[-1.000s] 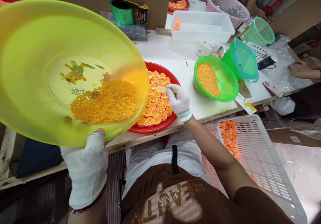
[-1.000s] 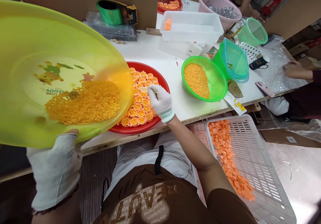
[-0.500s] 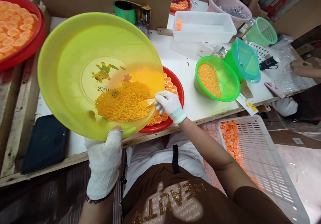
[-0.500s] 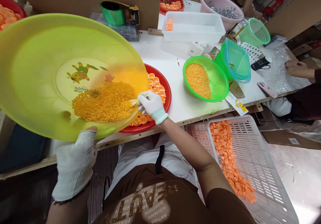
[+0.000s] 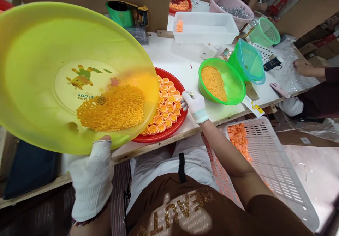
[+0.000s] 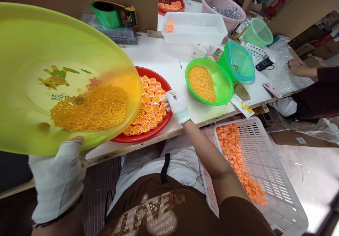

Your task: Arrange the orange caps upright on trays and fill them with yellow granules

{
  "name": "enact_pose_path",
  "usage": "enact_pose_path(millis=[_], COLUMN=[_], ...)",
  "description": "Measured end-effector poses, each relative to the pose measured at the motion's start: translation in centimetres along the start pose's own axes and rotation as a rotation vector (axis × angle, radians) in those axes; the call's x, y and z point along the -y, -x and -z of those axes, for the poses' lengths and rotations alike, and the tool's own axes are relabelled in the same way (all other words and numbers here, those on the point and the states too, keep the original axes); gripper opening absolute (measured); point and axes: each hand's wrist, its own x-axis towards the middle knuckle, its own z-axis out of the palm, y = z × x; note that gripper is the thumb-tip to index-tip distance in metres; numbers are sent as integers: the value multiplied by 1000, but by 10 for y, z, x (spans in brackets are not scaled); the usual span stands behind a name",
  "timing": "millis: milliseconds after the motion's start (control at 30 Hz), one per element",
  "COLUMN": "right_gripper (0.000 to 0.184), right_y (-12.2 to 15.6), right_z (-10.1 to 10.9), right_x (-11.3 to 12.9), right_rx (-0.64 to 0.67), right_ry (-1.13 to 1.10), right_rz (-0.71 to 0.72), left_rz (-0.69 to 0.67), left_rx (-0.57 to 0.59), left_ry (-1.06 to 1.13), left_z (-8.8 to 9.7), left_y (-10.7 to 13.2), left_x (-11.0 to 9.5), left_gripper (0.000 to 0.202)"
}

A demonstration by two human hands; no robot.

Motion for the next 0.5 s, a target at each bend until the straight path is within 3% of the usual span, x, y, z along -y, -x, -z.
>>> enact_pose_path(millis=[133, 267, 367, 500], right_gripper=[20, 20, 19, 19], right_y=[-2, 2, 13, 29], right_z=[0, 1, -6, -34], right_x=[-17, -20, -7, 13], right_rx=[-1, 43, 1, 79], right_ry=[344, 562, 503, 337], right_rz=[372, 792, 848, 725], left_rz=[22, 17, 18, 35], left_rx=[-75, -102, -83, -78], left_ry=[192, 190, 161, 141], left_z=[-3, -4, -2, -5], left_y=[-2, -1, -1, 1], left_x=[-13, -18, -14, -7], left_gripper=[48, 58, 53, 53])
